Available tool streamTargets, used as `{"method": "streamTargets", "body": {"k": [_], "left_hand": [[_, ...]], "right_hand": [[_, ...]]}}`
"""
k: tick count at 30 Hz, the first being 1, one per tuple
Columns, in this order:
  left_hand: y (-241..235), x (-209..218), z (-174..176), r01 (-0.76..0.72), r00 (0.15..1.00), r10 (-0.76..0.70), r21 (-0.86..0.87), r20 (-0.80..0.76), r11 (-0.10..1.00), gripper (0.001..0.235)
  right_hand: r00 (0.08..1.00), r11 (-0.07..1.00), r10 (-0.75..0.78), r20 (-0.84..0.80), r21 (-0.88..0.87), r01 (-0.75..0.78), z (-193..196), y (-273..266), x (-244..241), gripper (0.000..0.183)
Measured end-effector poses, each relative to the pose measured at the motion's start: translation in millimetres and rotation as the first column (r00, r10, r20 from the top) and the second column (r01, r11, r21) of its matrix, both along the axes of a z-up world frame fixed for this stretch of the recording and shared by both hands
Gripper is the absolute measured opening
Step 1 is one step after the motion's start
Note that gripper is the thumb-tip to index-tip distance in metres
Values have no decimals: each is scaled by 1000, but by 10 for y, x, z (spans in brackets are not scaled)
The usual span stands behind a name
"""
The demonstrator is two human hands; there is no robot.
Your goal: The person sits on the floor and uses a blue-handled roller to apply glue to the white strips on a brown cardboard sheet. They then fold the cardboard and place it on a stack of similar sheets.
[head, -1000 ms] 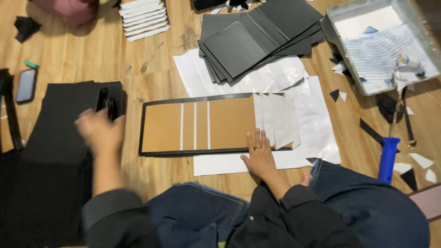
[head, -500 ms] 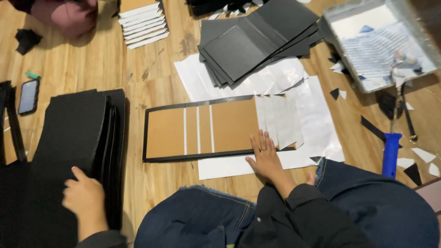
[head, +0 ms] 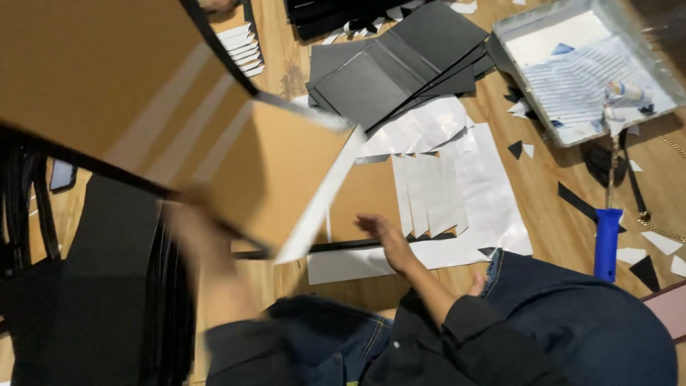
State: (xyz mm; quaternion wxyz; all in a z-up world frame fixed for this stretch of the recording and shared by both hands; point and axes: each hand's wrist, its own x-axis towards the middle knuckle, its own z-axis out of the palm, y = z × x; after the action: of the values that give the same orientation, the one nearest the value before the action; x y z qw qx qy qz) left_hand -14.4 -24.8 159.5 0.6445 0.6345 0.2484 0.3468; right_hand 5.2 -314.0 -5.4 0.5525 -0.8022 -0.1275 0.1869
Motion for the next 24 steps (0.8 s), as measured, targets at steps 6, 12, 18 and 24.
{"method": "streamTargets", "body": {"k": [6, 12, 18, 24], "left_hand": [[-1285, 215, -1478, -304, 951, 236, -473, -198, 827, 53], [-1461, 89, -2051, -504, 837, 244, -520, -489, 689, 59], [-1100, 80, -2162, -3, 697, 439, 611, -566, 792, 71], [-799, 255, -2364, -357, 745, 420, 222, -518, 907, 50]], "right_hand": [[913, 805, -252, -321, 454, 382, 281, -54, 16, 67], [736, 776, -320, -596, 281, 565, -187, -242, 83, 64], [777, 866, -338, -531, 147, 478, -121, -215, 54, 55], [910, 899, -399, -114, -244, 364, 296, -122, -114, 39]]}}
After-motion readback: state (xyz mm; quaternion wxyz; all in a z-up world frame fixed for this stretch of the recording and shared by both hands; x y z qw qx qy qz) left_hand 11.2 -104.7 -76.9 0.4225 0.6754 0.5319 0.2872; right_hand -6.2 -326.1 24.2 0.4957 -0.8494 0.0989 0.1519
